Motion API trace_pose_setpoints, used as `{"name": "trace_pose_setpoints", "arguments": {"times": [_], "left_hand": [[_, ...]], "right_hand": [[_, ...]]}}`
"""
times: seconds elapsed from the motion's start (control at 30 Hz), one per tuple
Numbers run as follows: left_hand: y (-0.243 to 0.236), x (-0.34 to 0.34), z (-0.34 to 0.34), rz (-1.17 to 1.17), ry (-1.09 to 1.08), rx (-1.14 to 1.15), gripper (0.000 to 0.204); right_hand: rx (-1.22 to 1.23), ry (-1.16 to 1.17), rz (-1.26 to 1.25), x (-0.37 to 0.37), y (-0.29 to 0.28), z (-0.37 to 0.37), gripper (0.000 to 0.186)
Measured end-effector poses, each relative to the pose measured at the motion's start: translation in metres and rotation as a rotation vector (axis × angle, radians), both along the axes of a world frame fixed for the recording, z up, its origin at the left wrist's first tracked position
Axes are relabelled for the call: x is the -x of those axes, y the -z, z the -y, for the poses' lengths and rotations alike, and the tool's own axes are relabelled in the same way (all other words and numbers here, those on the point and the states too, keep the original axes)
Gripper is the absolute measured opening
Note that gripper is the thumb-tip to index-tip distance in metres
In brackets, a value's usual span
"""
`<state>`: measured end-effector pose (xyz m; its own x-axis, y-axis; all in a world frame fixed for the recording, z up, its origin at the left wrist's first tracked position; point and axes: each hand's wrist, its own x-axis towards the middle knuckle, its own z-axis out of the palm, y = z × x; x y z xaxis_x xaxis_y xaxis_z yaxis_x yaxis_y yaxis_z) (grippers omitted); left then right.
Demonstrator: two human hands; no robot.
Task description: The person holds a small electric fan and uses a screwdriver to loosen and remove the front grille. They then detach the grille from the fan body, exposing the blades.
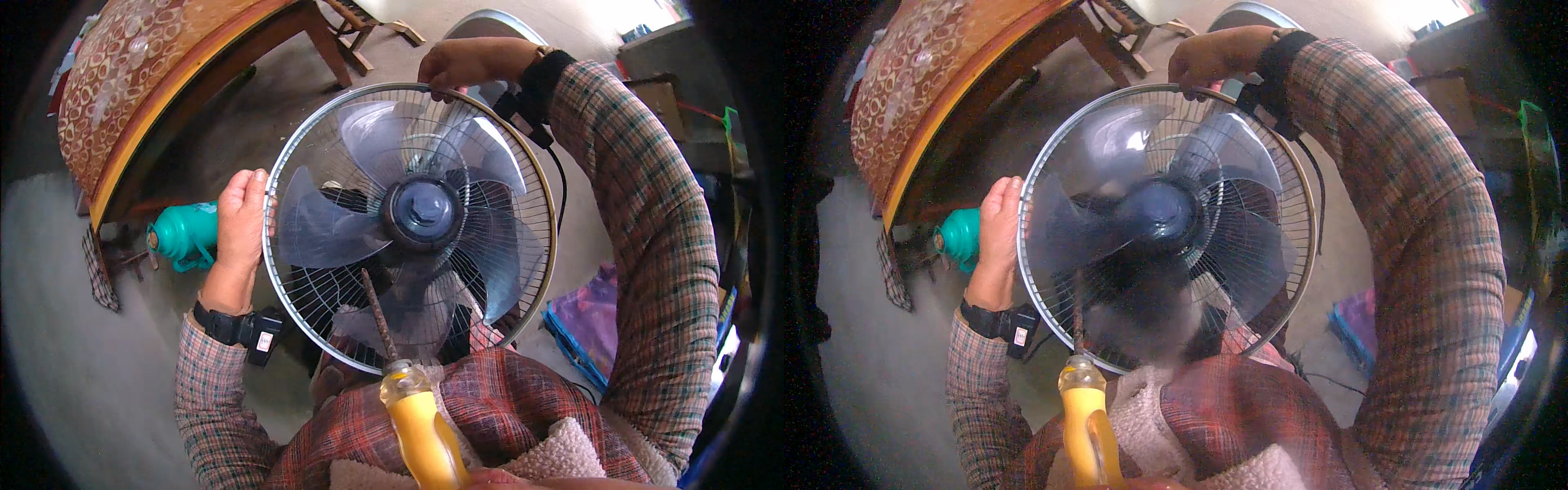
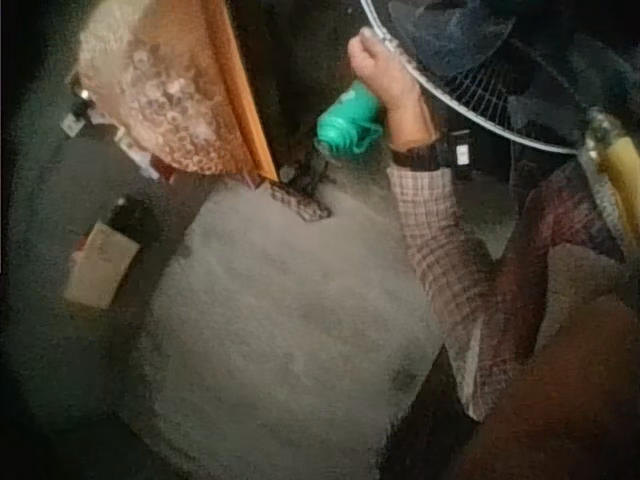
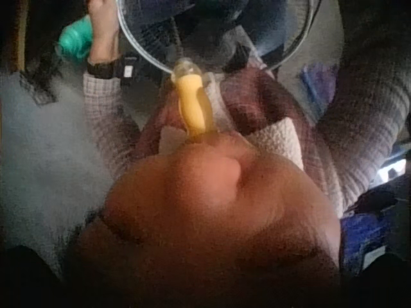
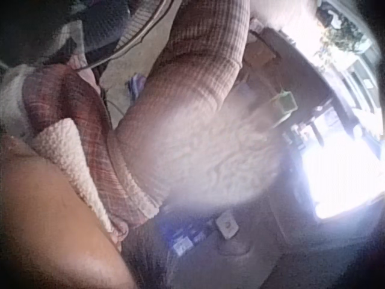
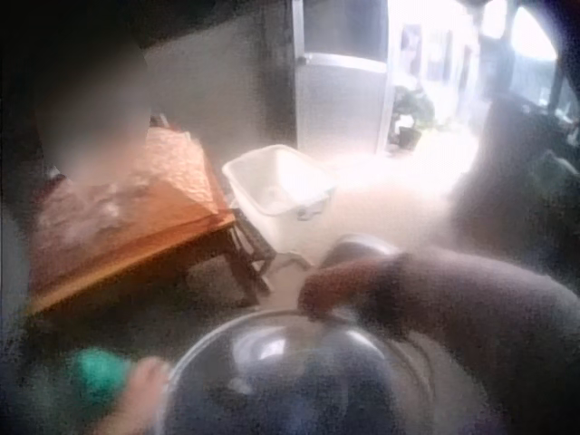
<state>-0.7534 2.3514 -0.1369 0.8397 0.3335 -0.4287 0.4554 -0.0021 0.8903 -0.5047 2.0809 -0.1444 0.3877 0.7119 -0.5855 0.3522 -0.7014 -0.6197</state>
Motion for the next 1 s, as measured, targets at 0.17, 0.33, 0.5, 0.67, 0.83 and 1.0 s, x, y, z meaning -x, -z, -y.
{"name": "trace_pose_setpoints", "arguments": {"times": [0.17,0.33,0.5,0.67,0.83,1.0], "left_hand": [[-0.002,0.001,-0.001,0.017,0.005,-0.038,0.023],[-0.003,0.001,-0.002,-0.005,-0.01,0.002,0.023],[-0.002,0.001,-0.002,0.02,-0.003,0.002,0.023],[-0.001,0.001,-0.002,0.004,0.002,0.005,0.023],[0.0,0.001,-0.001,0.003,0.008,0.003,0.022],[0.001,0.001,-0.001,0.006,-0.001,0.021,0.023]], "right_hand": [[-0.01,-0.158,0.069,0.003,-0.007,-0.032,0.021],[-0.012,-0.188,0.1,0.008,-0.016,-0.048,0.022],[-0.056,-0.197,0.152,0.013,-0.013,-0.056,0.022],[-0.07,-0.182,0.108,0.013,-0.014,-0.055,0.022],[0.01,-0.226,0.217,0.008,-0.017,-0.035,0.02],[0.077,-0.104,0.15,0.007,-0.018,-0.007,0.018]]}}
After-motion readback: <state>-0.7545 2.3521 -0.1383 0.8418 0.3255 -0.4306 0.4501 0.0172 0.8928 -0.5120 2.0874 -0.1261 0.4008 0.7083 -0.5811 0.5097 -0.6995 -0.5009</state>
